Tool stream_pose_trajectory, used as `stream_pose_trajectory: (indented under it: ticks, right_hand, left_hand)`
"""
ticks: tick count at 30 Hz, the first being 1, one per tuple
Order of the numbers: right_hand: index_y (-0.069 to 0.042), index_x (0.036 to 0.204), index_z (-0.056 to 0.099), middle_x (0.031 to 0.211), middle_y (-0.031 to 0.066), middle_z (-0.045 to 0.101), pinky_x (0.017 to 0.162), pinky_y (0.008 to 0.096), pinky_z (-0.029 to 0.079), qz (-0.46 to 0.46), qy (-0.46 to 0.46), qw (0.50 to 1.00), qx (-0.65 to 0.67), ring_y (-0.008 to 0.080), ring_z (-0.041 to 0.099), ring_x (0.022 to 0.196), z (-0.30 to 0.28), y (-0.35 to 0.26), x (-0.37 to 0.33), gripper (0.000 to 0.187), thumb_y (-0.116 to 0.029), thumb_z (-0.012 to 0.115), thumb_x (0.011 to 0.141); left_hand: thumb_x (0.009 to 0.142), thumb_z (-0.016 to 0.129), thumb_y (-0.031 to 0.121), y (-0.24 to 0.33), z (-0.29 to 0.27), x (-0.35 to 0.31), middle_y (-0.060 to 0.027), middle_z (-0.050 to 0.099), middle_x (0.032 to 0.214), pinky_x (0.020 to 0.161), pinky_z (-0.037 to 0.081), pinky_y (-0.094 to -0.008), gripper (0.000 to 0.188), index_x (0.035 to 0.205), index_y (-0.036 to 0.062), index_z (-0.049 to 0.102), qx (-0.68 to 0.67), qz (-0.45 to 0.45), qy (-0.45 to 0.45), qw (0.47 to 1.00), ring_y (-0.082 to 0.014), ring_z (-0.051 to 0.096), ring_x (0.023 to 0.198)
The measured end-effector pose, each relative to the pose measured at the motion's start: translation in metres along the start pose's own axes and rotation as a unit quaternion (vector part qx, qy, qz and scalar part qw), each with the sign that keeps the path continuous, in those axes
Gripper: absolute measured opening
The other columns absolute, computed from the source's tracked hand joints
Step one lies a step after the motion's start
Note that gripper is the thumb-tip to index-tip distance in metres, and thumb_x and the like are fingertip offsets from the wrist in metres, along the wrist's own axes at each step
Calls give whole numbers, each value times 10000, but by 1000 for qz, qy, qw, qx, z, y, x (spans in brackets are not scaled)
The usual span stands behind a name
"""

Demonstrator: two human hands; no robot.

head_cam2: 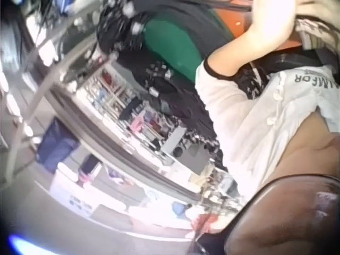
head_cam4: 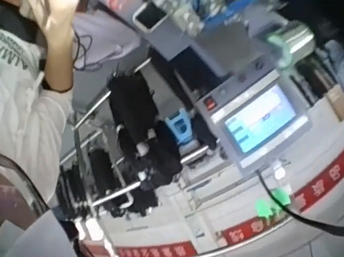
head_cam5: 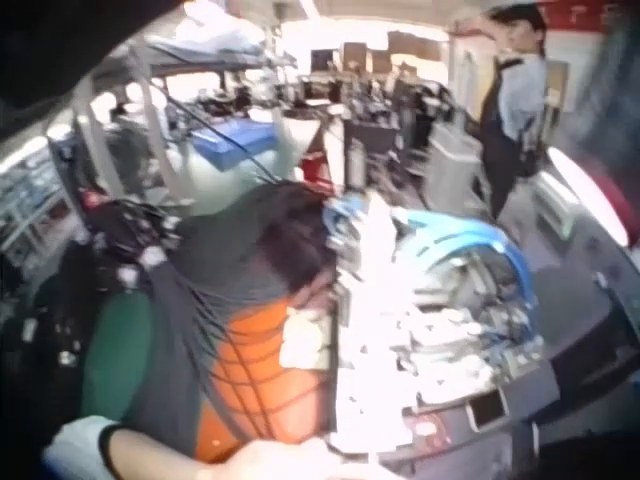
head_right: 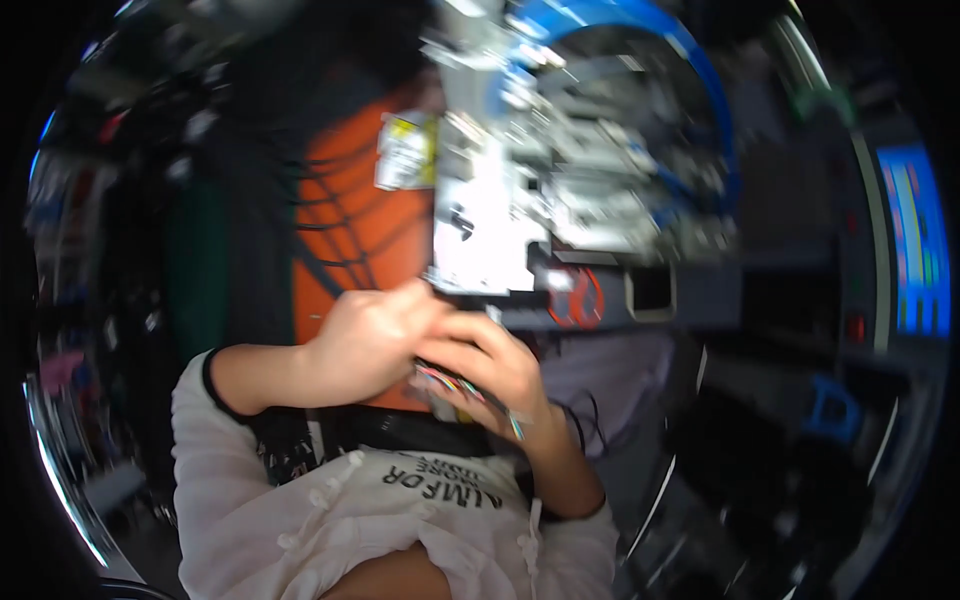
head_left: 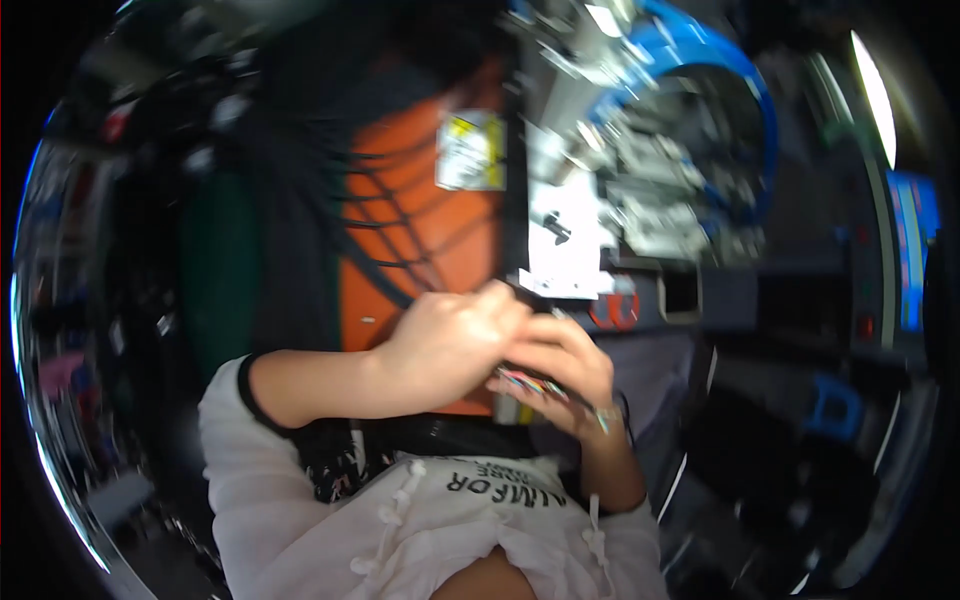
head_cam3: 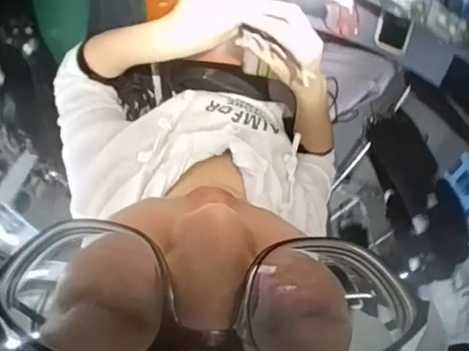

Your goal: The person selects a wire from a bundle and inserts its ends into a machine, then presses a button on a control panel. After repeating this process, they move the bundle across the table to continue working on the remaining wires.

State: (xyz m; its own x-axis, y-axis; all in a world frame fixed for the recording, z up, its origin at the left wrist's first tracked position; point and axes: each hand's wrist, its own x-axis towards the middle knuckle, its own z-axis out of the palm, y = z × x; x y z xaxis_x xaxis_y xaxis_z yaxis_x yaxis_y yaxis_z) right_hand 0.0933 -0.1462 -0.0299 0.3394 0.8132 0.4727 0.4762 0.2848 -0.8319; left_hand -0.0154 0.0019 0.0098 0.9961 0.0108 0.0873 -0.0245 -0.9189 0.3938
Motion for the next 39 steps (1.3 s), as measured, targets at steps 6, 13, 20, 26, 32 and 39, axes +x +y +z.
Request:
stream_pose_trajectory:
  ticks: [6,13,20,26,32,39]
  right_hand:
    - [-15,953,692,974,132,635,686,314,540,20,-33,998,44,254,660,807,25,-31,-1,257,2,762,706]
    - [-23,921,672,952,123,645,694,320,534,-58,-59,996,-34,254,654,812,45,-30,-4,209,11,750,731]
    - [-35,856,629,912,118,655,703,310,520,-51,-37,996,-57,246,643,828,46,-35,-7,168,-5,743,736]
    - [-30,854,638,910,116,662,680,299,519,-67,-29,995,-73,238,652,784,49,-29,-10,174,3,746,722]
    - [-22,855,642,900,116,664,657,282,513,-90,-20,993,-78,212,649,758,51,-29,-6,166,25,733,724]
    - [-6,916,632,926,120,630,631,281,504,-61,-54,996,-30,206,616,714,49,-27,-15,208,26,745,744]
  left_hand:
    - [702,705,172,-11,-40,-26,-150,589,1006,788,505,-399,452,1108,27,569,-56,21,-28,998,-298,615,955]
    - [723,757,275,-131,-141,-126,-238,498,1306,1000,418,-439,711,1297,-22,460,321,-353,264,838,-396,472,1226]
    - [610,808,531,-262,-121,-277,-289,407,1371,980,441,-454,1184,1469,24,169,191,-694,315,618,-441,481,1208]
    - [581,817,475,-273,-146,-267,-260,527,1287,985,447,-432,1187,1481,23,188,41,-687,355,632,-379,530,1190]
    - [585,783,359,-261,-139,-273,-241,582,1222,967,461,-417,968,1396,14,383,119,-639,415,637,-355,568,1138]
    - [584,754,304,-141,-170,-269,-236,587,1197,954,460,-417,864,1349,27,464,226,-578,434,652,-376,569,1107]
